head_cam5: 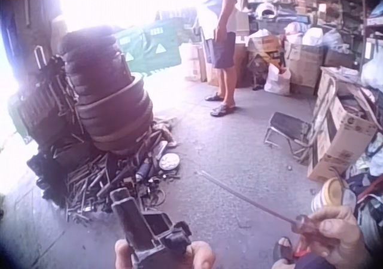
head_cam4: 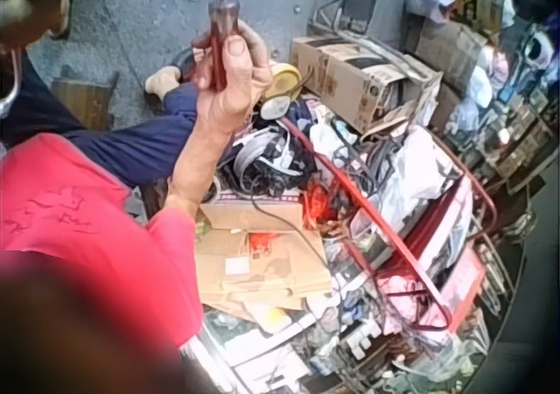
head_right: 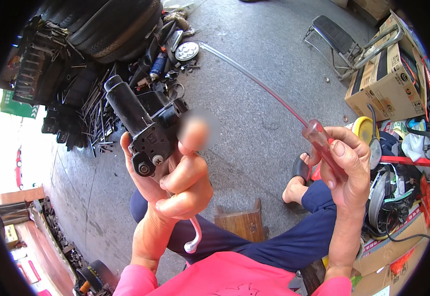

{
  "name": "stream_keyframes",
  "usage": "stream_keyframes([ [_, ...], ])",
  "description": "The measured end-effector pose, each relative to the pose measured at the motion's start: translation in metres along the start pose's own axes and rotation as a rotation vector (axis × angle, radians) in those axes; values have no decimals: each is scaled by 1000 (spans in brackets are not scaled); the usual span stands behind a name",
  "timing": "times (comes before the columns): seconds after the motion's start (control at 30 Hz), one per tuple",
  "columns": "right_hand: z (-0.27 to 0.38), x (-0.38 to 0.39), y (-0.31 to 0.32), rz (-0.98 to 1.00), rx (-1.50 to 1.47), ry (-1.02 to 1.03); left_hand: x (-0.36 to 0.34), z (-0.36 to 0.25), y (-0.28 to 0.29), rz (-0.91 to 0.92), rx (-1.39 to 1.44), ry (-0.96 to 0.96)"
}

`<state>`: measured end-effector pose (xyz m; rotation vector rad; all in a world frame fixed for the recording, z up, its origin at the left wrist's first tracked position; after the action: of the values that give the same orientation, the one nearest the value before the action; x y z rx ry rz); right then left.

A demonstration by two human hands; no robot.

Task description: The person sits on the floor and uses a screwdriver to disassemble a small mechanical component, removing screws and separating internal parts. The person then reassembles the component by inserting parts back into the housing and tightening screws.

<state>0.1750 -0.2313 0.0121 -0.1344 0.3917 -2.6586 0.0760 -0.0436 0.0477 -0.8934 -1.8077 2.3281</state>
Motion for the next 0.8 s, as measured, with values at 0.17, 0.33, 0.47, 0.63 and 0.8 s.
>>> stream_keyframes([
  [0.17,-1,0,1,5,22,-12,-2,-1,3,-29,32,-31],
  [0.33,-2,2,6,-17,4,3,-1,-4,5,-73,23,-39],
  [0.47,10,4,10,21,-16,57,2,-8,7,-94,11,-51],
  [0.63,16,7,14,99,-62,104,5,-11,8,-115,0,-79],
  [0.8,12,9,7,154,-25,84,12,-24,22,-533,-237,-150],
])
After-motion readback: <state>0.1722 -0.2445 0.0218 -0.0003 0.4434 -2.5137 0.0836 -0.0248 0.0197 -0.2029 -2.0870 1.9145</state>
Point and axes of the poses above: each hand's wrist, its own x-axis away from the middle knuckle, its own y-axis out of the back of the hand, z = x × y, the point moved 9 cm from there along -x, towards the middle knuckle, and after that the axes turned 5 degrees about y, right-handed, at the moved point
